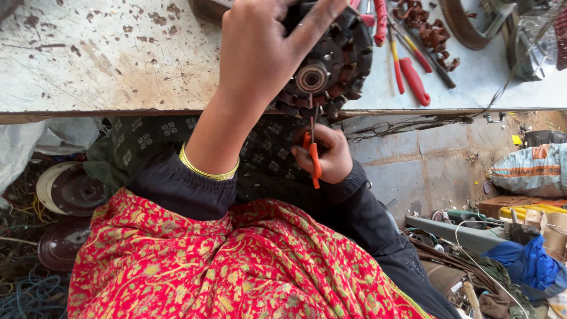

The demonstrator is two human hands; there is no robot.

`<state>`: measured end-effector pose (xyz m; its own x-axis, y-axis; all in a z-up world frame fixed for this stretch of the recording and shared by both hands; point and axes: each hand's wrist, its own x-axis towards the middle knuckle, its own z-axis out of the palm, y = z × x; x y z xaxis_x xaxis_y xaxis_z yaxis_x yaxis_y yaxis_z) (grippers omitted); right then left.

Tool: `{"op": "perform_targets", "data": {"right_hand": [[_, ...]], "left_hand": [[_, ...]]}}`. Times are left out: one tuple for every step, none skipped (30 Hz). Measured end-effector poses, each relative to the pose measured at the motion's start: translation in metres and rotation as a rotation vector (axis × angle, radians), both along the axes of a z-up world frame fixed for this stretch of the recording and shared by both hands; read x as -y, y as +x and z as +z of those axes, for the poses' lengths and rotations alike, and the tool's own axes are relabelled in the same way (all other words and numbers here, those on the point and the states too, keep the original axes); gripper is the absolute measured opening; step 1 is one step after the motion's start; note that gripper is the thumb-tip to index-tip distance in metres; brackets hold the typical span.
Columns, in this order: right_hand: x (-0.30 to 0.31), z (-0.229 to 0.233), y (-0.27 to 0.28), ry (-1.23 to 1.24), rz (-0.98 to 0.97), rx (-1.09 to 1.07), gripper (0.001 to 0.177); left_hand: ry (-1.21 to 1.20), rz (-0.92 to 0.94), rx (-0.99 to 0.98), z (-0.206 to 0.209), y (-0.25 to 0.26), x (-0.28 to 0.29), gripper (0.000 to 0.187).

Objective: The person uses pliers and scissors to remove and adjust copper wire segments on a circular motor stator. They rotate the stator to access different slots, cut wire ends, and pull out wire pieces while working at a cluttered workbench.

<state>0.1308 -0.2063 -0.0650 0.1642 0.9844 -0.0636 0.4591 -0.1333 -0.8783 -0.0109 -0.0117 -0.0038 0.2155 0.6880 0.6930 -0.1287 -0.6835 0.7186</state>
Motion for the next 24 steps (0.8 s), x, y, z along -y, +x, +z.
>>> {"op": "perform_targets", "data": {"right_hand": [[0.000,0.001,-0.001,0.008,-0.009,-0.012,0.016],[0.000,0.000,-0.002,0.016,-0.010,0.011,0.016],[0.000,0.000,-0.003,0.025,-0.010,0.034,0.016],[-0.001,-0.002,-0.004,0.038,-0.011,0.056,0.017],[0.000,-0.002,-0.004,0.028,-0.007,0.046,0.018],[-0.001,-0.002,-0.005,0.027,-0.008,0.038,0.020],[-0.002,0.000,-0.004,0.027,-0.009,0.030,0.021],[-0.001,0.000,-0.004,0.037,-0.011,0.075,0.028],[-0.001,0.000,-0.004,0.047,-0.013,0.119,0.034],[-0.002,0.000,-0.004,0.056,-0.015,0.162,0.041],[-0.002,0.001,-0.004,0.024,-0.016,0.099,0.047],[-0.003,0.001,-0.004,-0.010,-0.012,0.032,0.053],[-0.003,0.001,-0.004,-0.043,-0.007,-0.035,0.061],[-0.004,0.001,-0.003,-0.016,0.024,0.001,0.067],[-0.006,0.001,-0.002,0.010,0.053,0.038,0.073],[-0.007,0.001,-0.001,0.034,0.084,0.076,0.080],[-0.008,0.001,0.000,0.018,0.085,0.087,0.082],[-0.009,0.002,0.002,0.000,0.087,0.101,0.085],[-0.010,0.003,0.002,-0.018,0.089,0.115,0.087],[-0.011,0.003,0.003,-0.001,0.092,0.106,0.085],[-0.012,0.004,0.003,0.017,0.094,0.096,0.082],[-0.011,0.002,0.002,0.025,0.100,0.084,0.080],[-0.011,0.001,0.002,0.060,0.083,0.083,0.082],[-0.009,-0.001,0.002,0.093,0.069,0.081,0.085]], "left_hand": [[-0.001,0.000,-0.007,-0.001,0.000,0.000,0.029],[0.021,0.032,-0.024,-0.003,0.001,0.000,0.031],[0.043,0.064,-0.040,-0.006,0.001,0.001,0.034],[0.070,0.096,-0.058,-0.010,0.001,0.001,0.037],[0.061,0.107,-0.114,-0.013,-0.001,0.003,0.047],[0.063,0.112,-0.169,-0.014,-0.001,0.005,0.058],[0.064,0.119,-0.223,-0.015,-0.002,0.006,0.070],[0.144,0.167,-0.214,-0.016,-0.003,0.010,0.075],[0.224,0.213,-0.202,-0.018,-0.005,0.015,0.080],[0.304,0.258,-0.189,-0.019,-0.008,0.020,0.086],[0.305,0.261,-0.200,-0.019,-0.010,0.027,0.088],[0.304,0.268,-0.215,-0.021,-0.016,0.037,0.090],[0.303,0.275,-0.230,-0.021,-0.020,0.047,0.092],[0.276,0.270,-0.246,-0.022,-0.025,0.056,0.092],[0.250,0.265,-0.262,-0.023,-0.029,0.066,0.093],[0.221,0.261,-0.278,-0.023,-0.032,0.074,0.093],[0.211,0.256,-0.279,-0.023,-0.033,0.080,0.093],[0.198,0.252,-0.278,-0.023,-0.033,0.085,0.093],[0.186,0.248,-0.276,-0.024,-0.034,0.089,0.093],[0.176,0.248,-0.276,-0.024,-0.034,0.093,0.092],[0.166,0.249,-0.276,-0.025,-0.035,0.095,0.090],[0.146,0.251,-0.279,-0.028,-0.036,0.101,0.089],[0.055,0.231,-0.246,-0.032,-0.037,0.105,0.079],[-0.039,0.213,-0.214,-0.036,-0.037,0.112,0.070]]}}
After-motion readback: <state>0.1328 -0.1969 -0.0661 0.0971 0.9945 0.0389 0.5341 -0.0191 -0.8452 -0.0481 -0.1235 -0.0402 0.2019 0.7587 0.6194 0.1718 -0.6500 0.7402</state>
